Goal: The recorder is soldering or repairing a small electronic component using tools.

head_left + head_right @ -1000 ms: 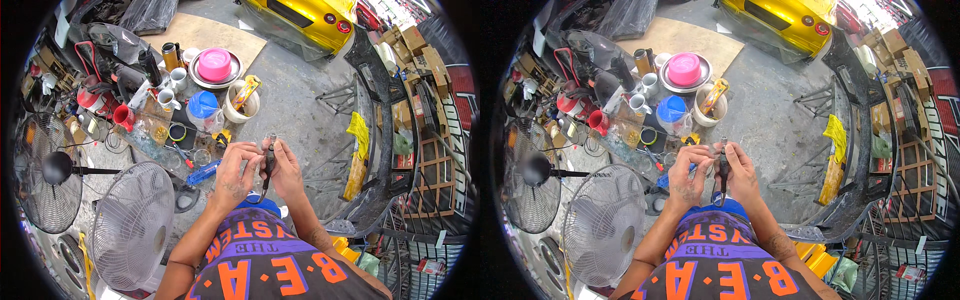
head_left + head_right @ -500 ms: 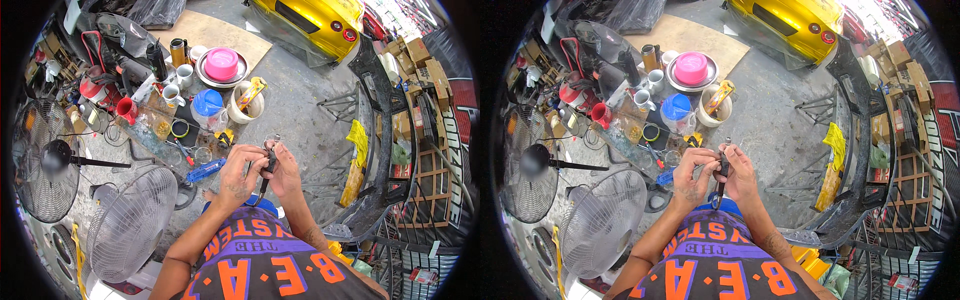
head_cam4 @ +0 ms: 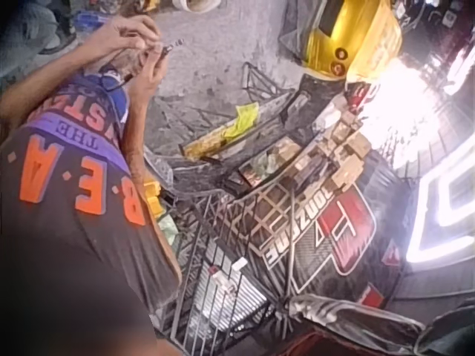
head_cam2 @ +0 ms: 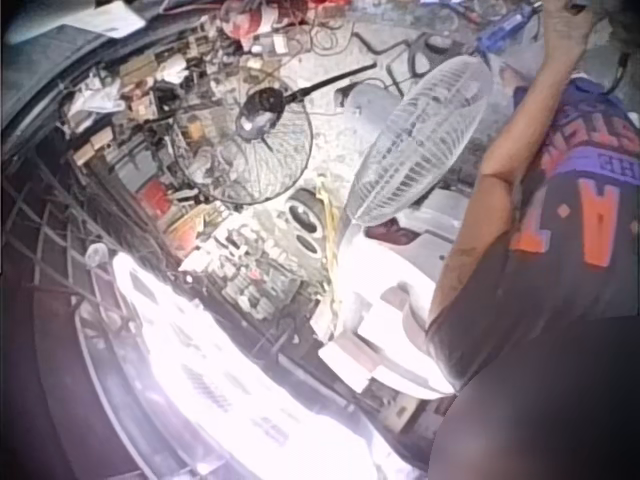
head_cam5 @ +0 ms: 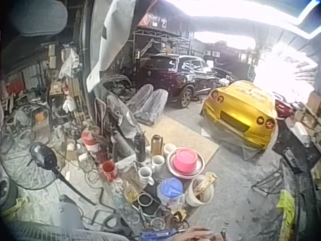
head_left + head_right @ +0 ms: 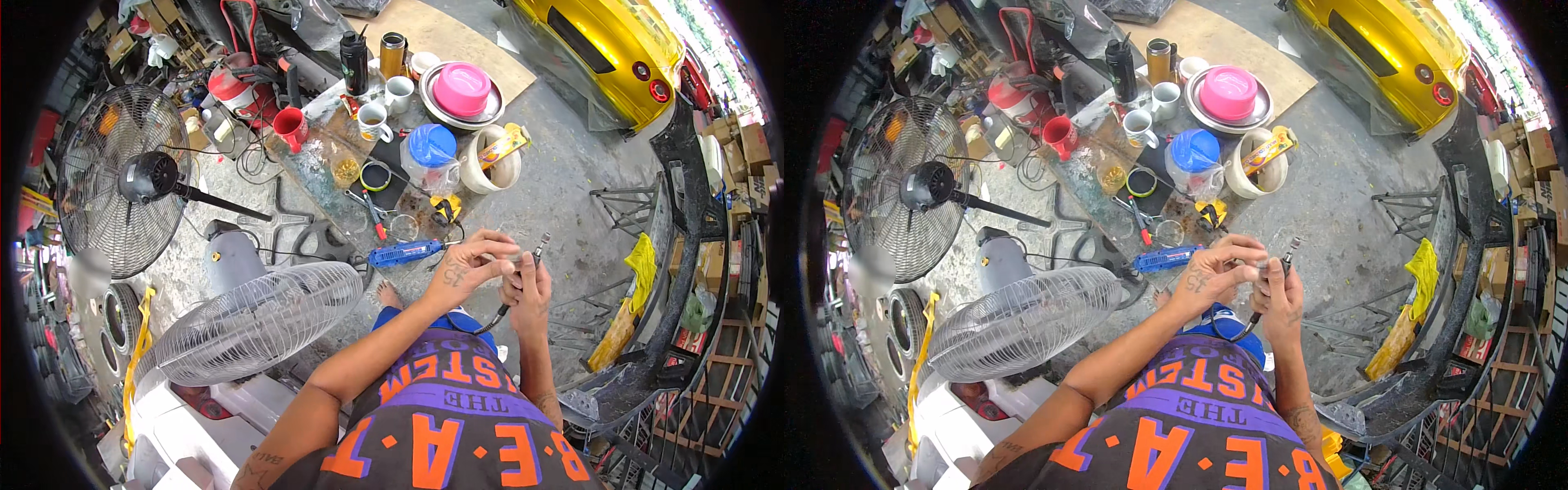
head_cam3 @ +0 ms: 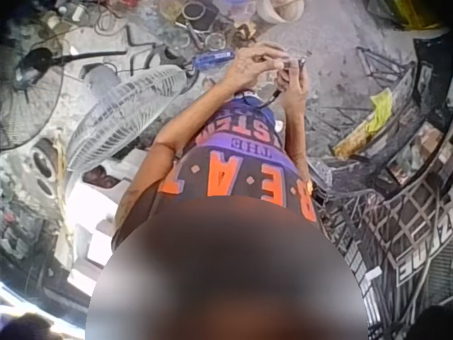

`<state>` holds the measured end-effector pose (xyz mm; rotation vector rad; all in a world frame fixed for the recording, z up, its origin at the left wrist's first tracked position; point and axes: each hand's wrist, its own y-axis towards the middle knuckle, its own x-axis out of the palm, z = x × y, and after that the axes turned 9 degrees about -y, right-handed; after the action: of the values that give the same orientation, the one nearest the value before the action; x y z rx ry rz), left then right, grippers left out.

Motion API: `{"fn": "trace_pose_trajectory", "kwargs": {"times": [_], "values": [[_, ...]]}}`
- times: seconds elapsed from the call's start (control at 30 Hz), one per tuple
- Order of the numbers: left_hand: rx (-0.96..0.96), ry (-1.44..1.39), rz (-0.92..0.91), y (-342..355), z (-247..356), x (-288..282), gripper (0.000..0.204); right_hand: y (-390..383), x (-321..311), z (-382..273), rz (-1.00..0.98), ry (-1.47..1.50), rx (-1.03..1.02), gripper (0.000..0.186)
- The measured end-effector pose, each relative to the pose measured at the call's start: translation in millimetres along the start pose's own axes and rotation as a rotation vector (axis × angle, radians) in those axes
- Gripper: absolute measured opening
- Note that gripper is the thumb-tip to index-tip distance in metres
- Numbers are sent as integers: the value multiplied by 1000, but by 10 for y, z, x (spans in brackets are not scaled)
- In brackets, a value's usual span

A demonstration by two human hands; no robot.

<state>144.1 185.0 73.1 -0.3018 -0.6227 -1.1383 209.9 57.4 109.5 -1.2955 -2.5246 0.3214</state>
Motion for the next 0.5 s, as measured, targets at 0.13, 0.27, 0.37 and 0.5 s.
{"fn": "trace_pose_trajectory", "kwargs": {"times": [0.13,0.27,0.37,0.5], "values": [[-157,225,222,-58,-288,-468,22,-51,-180,5,1,33,11,24],[-101,713,445,-240,-1103,-1425,20,-108,-220,7,25,72,75,21],[-61,808,606,-289,-1363,-1729,17,-152,-313,112,59,72,114,21],[73,1070,689,-106,-1273,-2002,10,-192,-395,140,49,46,145,22]]}}
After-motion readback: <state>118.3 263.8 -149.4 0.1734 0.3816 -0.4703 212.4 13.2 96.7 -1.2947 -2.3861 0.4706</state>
